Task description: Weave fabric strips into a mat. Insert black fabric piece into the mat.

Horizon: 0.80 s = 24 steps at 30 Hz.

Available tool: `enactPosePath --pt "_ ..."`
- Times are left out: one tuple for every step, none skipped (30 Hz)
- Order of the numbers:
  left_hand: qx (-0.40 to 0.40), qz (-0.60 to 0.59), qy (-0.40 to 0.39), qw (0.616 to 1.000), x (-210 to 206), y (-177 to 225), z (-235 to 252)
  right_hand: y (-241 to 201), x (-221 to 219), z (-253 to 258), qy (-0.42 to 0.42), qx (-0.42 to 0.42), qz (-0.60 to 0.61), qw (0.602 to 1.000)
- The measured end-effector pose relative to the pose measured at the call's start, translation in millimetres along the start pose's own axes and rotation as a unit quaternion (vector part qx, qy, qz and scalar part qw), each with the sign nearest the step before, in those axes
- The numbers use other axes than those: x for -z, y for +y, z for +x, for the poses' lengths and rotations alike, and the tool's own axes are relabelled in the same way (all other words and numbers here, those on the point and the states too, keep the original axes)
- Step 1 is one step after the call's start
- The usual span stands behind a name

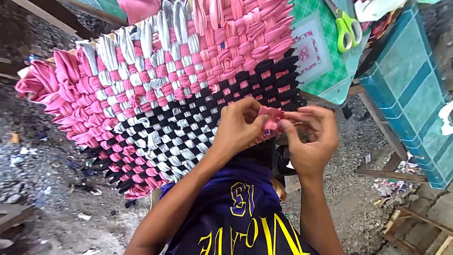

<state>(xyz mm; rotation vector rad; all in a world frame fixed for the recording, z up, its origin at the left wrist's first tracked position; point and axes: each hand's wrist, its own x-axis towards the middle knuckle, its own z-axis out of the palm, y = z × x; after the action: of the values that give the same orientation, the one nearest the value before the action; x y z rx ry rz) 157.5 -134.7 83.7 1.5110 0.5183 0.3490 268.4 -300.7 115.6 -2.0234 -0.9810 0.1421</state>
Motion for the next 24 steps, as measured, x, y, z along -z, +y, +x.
enactPosePath --pt "0.016 0.02 -0.008 1.0 3.6 2.6 7.4 0.2 1.5 -2.8 0.027 0.008 0.006 1.0" --pt "0.035 0.028 -0.019 0.999 6.8 4.3 14.3 0.0 1.8 -7.1 0.048 0.017 0.003 0.999" --pt "0.057 0.024 -0.034 0.997 9.2 5.1 21.4 -0.3 1.2 -12.0 0.055 0.023 -0.004 0.998" --pt "0.082 0.004 -0.053 0.995 11.0 5.2 28.9 -1.5 -0.4 -16.4 0.045 0.024 -0.01 0.999" --pt "0.11 -0.026 -0.072 0.991 11.8 5.1 35.9 -3.7 -3.1 -20.1 0.024 0.017 -0.011 1.0" --pt "0.139 -0.054 -0.089 0.985 11.6 5.2 42.0 -6.3 -6.4 -22.9 0.001 0.0 -0.008 1.0" --pt "0.164 -0.077 -0.101 0.978 10.7 6.5 47.1 -8.4 -10.1 -24.4 -0.015 -0.026 0.001 1.0" --pt "0.184 -0.103 -0.112 0.971 9.6 8.2 50.3 -10.2 -13.4 -25.6 -0.021 -0.058 0.012 0.998" --pt "0.203 -0.13 -0.12 0.963 8.6 9.8 51.5 -12.3 -14.9 -26.2 -0.024 -0.094 0.017 0.995" --pt "0.223 -0.152 -0.121 0.955 8.3 11.8 52.9 -13.8 -15.5 -24.3 -0.029 -0.128 0.019 0.991" --pt "0.238 -0.168 -0.121 0.949 9.6 14.5 54.6 -14.7 -16.5 -21.4 -0.032 -0.155 0.029 0.987" --pt "0.252 -0.181 -0.122 0.943 10.8 17.2 54.2 -16.5 -17.6 -19.6 -0.036 -0.18 0.048 0.982" --pt "0.263 -0.189 -0.124 0.938 11.7 19.2 53.2 -18.0 -18.9 -17.8 -0.041 -0.202 0.083 0.975" --pt "0.269 -0.192 -0.126 0.936 12.3 21.0 53.0 -19.1 -20.6 -15.5 -0.047 -0.221 0.128 0.966" --pt "0.27 -0.192 -0.129 0.935 12.0 20.9 52.2 -20.8 -21.8 -13.4 -0.055 -0.243 0.177 0.952" --pt "0.267 -0.189 -0.132 0.936 10.8 19.7 51.0 -23.0 -22.3 -11.4 -0.063 -0.267 0.217 0.937" --pt "0.262 -0.184 -0.132 0.938 9.4 18.1 50.2 -24.5 -22.8 -8.7 -0.068 -0.284 0.249 0.923" --pt "0.256 -0.178 -0.132 0.941 8.4 16.6 50.0 -24.5 -23.2 -5.6 -0.071 -0.296 0.275 0.912" --pt "0.249 -0.175 -0.131 0.943 8.0 15.0 49.4 -23.5 -22.8 -3.8 -0.077 -0.304 0.296 0.902" --pt "0.238 -0.176 -0.129 0.947 7.8 13.1 48.6 -22.3 -21.5 -3.8 -0.087 -0.308 0.311 0.895" --pt "0.224 -0.177 -0.125 0.95 7.6 11.0 47.6 -21.0 -20.1 -5.5 -0.096 -0.307 0.324 0.89" --pt "0.21 -0.176 -0.117 0.954 7.0 9.0 46.6 -19.1 -19.2 -7.3 -0.102 -0.299 0.334 0.888" --pt "0.196 -0.172 -0.109 0.959 6.1 7.2 45.4 -16.1 -18.8 -9.3 -0.11 -0.284 0.339 0.89" --pt "0.183 -0.163 -0.099 0.965 4.7 5.4 44.1 -12.8 -19.1 -11.7 -0.115 -0.266 0.336 0.896"
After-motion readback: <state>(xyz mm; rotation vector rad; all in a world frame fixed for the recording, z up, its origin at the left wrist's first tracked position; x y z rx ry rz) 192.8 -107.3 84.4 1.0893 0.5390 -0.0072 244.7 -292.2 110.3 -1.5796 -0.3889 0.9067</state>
